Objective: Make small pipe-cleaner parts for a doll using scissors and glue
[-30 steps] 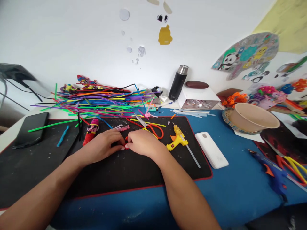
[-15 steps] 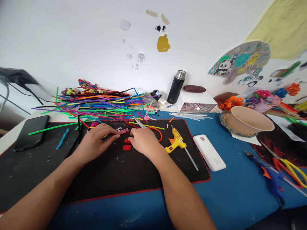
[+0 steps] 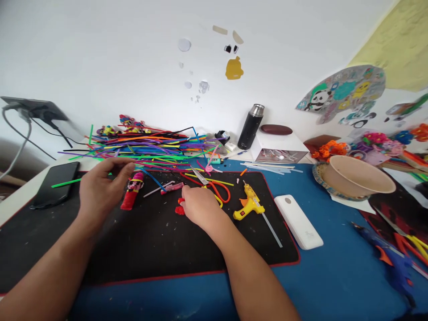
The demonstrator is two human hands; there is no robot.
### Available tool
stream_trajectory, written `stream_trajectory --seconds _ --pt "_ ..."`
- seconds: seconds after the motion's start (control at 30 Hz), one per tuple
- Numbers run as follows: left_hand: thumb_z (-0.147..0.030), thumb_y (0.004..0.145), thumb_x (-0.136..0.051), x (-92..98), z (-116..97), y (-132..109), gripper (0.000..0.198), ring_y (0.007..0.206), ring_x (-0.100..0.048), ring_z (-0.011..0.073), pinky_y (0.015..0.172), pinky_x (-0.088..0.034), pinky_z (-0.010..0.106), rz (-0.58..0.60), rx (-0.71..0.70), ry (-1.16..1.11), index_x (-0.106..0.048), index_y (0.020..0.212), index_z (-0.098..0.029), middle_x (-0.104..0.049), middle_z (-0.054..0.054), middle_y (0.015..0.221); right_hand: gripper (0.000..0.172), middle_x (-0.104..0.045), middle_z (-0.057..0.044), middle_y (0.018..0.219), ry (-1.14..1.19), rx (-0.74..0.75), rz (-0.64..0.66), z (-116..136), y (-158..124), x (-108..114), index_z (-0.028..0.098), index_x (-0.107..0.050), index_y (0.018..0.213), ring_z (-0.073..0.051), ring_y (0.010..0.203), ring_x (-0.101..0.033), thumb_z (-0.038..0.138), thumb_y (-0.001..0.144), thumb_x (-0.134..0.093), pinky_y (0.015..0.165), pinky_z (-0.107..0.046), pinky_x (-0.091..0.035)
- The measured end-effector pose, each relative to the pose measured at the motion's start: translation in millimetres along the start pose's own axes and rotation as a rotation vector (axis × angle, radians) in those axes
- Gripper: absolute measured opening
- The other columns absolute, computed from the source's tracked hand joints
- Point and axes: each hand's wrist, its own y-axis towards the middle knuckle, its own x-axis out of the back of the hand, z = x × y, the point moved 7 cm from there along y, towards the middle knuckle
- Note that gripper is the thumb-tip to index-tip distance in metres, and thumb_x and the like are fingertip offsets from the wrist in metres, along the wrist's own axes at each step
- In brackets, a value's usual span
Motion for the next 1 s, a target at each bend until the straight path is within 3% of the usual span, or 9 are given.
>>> stream_trajectory --seconds 0.17,0.4,0.63,0.8,1.0 --pt "-0.039 0.094 -0.062 11.2 14 11 0.029 0.071 -0.057 0.0149 0.069 -0.043 0.026 -0.022 0.1 0.029 -0.075 0.111 -0.019 -0.069 -0.001 0.084 0.011 -0.078 -0.006 0.093 0.051 0.007 -0.045 2 0 4 0.021 -0.064 0.102 -0.026 0.086 -0.074 0.032 0.101 -0.064 0.064 -0.031 -0.037" --pt "-0.044 0.093 -0.059 1.2 34 18 0.029 0.072 -0.06 0.0187 0.065 -0.04 0.029 0.127 0.08 0.179 -0.072 0.106 -0.022 -0.065 0.0 0.08 0.009 -0.075 0.001 0.083 0.228 -0.029 -0.103 3 0 10 0.025 -0.063 0.097 -0.019 0.075 -0.069 0.033 0.097 -0.068 0.06 -0.028 -0.032" --pt "-0.053 0.091 -0.055 -4.6 56 23 0.037 0.071 -0.064 0.0219 0.063 -0.04 0.03 0.24 0.154 0.249 -0.069 0.106 -0.023 -0.069 0.002 0.081 0.011 -0.074 0.002 0.082 0.335 -0.004 -0.15 6 0 7 0.025 -0.061 0.095 -0.017 0.072 -0.067 0.035 0.097 -0.067 0.059 -0.027 -0.033" --pt "-0.059 0.092 -0.055 -0.1 54 3 0.038 0.076 -0.068 0.0261 0.064 -0.04 0.033 0.354 0.147 0.326 -0.066 0.099 -0.023 -0.072 0.005 0.084 0.005 -0.074 0.001 0.086 0.432 0.024 -0.242 0 1 14 0.024 -0.063 0.098 -0.016 0.074 -0.067 0.028 0.097 -0.064 0.063 -0.026 -0.036" --pt "-0.058 0.093 -0.056 10.5 46 -29 0.034 0.084 -0.07 0.0326 0.068 -0.044 0.038 0.365 0.032 0.434 -0.066 0.086 -0.025 -0.076 0.009 0.086 0.007 -0.072 0.001 0.086 0.559 0.038 -0.259 -1 0 19 0.024 -0.061 0.091 -0.016 0.075 -0.065 0.028 0.095 -0.065 0.064 -0.026 -0.039"
